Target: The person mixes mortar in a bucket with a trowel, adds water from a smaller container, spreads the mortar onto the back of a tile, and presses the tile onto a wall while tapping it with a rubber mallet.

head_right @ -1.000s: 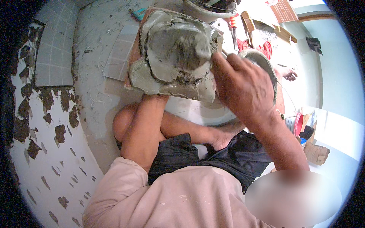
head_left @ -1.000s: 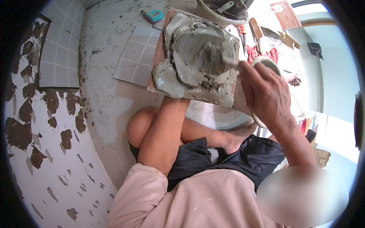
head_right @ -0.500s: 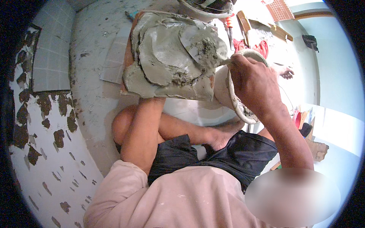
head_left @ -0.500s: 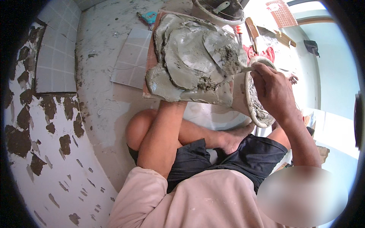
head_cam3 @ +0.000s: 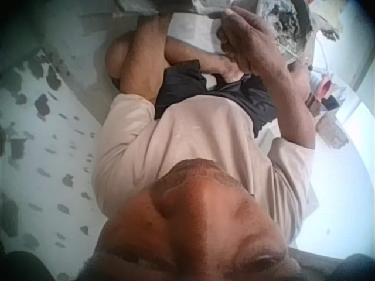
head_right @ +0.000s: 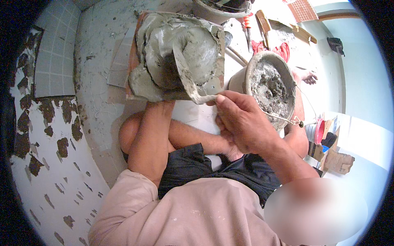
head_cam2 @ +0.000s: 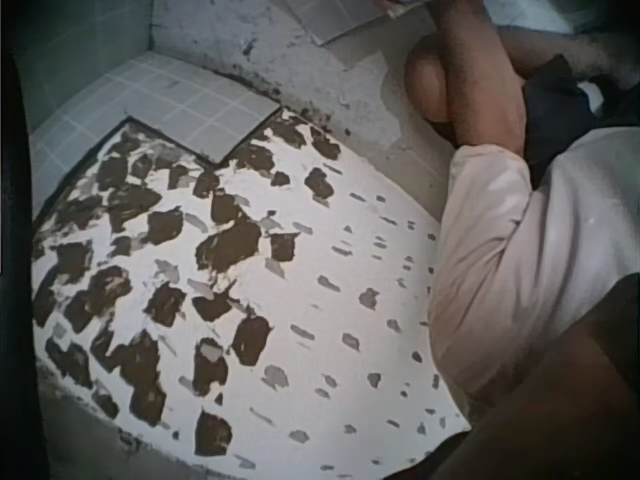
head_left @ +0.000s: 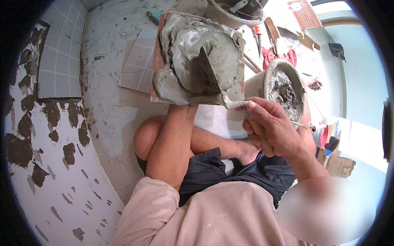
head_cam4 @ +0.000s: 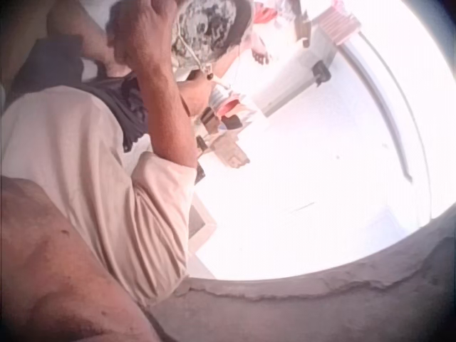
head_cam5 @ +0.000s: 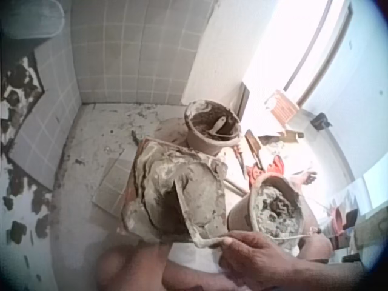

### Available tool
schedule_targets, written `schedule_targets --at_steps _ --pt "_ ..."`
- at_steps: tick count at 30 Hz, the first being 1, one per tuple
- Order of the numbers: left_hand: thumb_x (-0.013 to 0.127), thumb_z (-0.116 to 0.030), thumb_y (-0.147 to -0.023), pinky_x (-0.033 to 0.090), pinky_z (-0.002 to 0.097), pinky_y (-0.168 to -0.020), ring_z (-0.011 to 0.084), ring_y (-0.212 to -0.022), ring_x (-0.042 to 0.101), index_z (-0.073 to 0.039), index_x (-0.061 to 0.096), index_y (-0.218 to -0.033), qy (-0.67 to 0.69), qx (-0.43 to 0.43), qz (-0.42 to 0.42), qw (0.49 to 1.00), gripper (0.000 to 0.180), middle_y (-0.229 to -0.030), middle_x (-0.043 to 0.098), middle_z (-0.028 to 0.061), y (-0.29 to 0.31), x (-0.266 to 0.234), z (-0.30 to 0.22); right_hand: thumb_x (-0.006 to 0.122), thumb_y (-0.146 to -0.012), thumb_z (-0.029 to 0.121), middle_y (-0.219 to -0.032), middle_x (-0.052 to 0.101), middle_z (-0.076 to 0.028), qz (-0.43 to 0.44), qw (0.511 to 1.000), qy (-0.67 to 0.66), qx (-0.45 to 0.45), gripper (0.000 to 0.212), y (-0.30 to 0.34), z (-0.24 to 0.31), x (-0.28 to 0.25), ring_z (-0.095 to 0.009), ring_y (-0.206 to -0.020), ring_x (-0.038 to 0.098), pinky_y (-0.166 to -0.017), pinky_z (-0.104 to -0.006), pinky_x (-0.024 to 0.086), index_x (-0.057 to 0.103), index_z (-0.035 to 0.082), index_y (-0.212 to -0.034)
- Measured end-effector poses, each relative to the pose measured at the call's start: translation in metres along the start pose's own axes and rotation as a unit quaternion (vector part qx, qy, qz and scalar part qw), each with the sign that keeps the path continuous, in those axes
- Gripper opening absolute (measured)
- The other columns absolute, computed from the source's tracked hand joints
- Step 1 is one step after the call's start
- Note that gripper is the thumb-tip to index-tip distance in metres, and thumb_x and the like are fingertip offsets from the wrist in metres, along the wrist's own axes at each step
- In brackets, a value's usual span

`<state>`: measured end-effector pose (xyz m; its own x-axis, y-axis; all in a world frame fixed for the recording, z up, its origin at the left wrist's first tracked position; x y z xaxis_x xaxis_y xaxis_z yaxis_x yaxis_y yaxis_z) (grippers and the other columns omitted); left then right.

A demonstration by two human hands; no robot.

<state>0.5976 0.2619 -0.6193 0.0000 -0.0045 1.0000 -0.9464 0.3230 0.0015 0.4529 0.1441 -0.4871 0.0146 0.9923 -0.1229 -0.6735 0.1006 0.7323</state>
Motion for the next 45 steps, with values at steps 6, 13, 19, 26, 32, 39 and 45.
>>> schedule_targets --at_steps 6,13,19,26,32,39,45 --pt "0.047 -0.056 -0.104 0.036 0.0473 -0.117 0.0303 -0.134 0.05 -0.007 0.046 -0.148 -0.003 0.004 0.003 1.0 0.066 -0.148 0.053 0.0114 -0.003 0.004 0.003 0.053 -0.107 0.031 -0.064 0.053 -0.005 0.047 0.998 -0.045 -0.022 0.036 -0.02 0.018 0.019 -0.015 -0.049 0.052 -0.045 -0.0295 0.044 0.063 -0.003 -0.113" --pt "0.047 -0.057 -0.104 0.037 0.0476 -0.117 0.0303 -0.133 0.05 -0.007 0.046 -0.148 -0.004 0.01 0.006 1.0 0.067 -0.147 0.053 0.0114 -0.01 0.008 0.0 0.065 -0.096 0.025 -0.084 0.066 -0.012 -0.205 0.664 0.612 -0.378 0.023 0.012 0.08 0.002 -0.036 -0.072 0.068 -0.062 -0.0457 0.054 0.068 0.01 -0.113" --pt "0.047 -0.057 -0.104 0.037 0.0478 -0.116 0.0303 -0.133 0.05 -0.007 0.046 -0.148 -0.001 0.002 0.007 1.0 0.067 -0.147 0.053 0.0114 -0.004 0.011 0.003 0.059 -0.099 0.027 -0.084 0.069 -0.017 -0.276 0.672 0.588 -0.356 0.024 -0.019 0.106 -0.04 -0.037 -0.076 0.068 -0.073 -0.0476 0.054 0.07 0.007 -0.105" --pt "0.047 -0.057 -0.104 0.038 0.0481 -0.116 0.0303 -0.132 0.051 -0.007 0.046 -0.148 -0.005 0.005 0.001 1.0 0.067 -0.147 0.053 0.0113 -0.001 0.007 -0.006 0.057 -0.103 0.026 -0.075 0.067 -0.014 -0.035 0.897 0.433 -0.082 0.029 -0.028 0.098 -0.066 -0.02 -0.057 0.062 -0.054 -0.0372 0.051 0.073 0.002 -0.11" --pt "0.047 -0.058 -0.104 0.038 0.0483 -0.115 0.0303 -0.132 0.051 -0.007 0.046 -0.148 -0.01 0.004 -0.001 1.0 0.067 -0.146 0.054 0.0113 0.002 0.007 -0.013 0.057 -0.102 0.021 -0.087 0.068 -0.025 -0.105 0.824 0.518 -0.202 0.027 -0.01 0.067 -0.054 -0.043 -0.084 0.067 -0.077 -0.0475 0.053 0.068 -0.003 -0.105" --pt "0.047 -0.058 -0.104 0.039 0.0485 -0.115 0.0303 -0.131 0.052 -0.007 0.046 -0.147 -0.008 -0.006 -0.002 1.0 0.067 -0.146 0.054 0.0112 -0.002 0.011 0.004 0.064 -0.095 0.014 -0.094 0.07 -0.018 -0.167 0.759 0.568 -0.273 0.02 0.04 0.047 -0.051 -0.039 -0.084 0.069 -0.076 -0.0452 0.055 0.069 0.005 -0.112" --pt "0.047 -0.058 -0.104 0.039 0.0488 -0.115 0.0303 -0.131 0.052 -0.006 0.046 -0.147 -0.02 0.026 -0.004 0.999 0.068 -0.146 0.054 0.0112 -0.004 0.005 -0.031 0.068 -0.095 0.016 -0.105 0.072 -0.02 -0.381 0.729 0.538 -0.185 0.021 0.098 0.057 -0.151 -0.04 -0.088 0.07 -0.081 -0.0433 0.055 0.07 0.002 -0.11"
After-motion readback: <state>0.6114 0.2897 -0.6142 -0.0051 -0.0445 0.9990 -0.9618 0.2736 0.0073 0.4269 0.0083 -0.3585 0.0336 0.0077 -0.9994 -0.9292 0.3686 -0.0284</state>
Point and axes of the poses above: each hand's wrist, its own y-axis away from the middle knuckle, its own x-axis out of the palm, z = x × y, the point moved 7 cm from there along -y, towards the middle knuckle
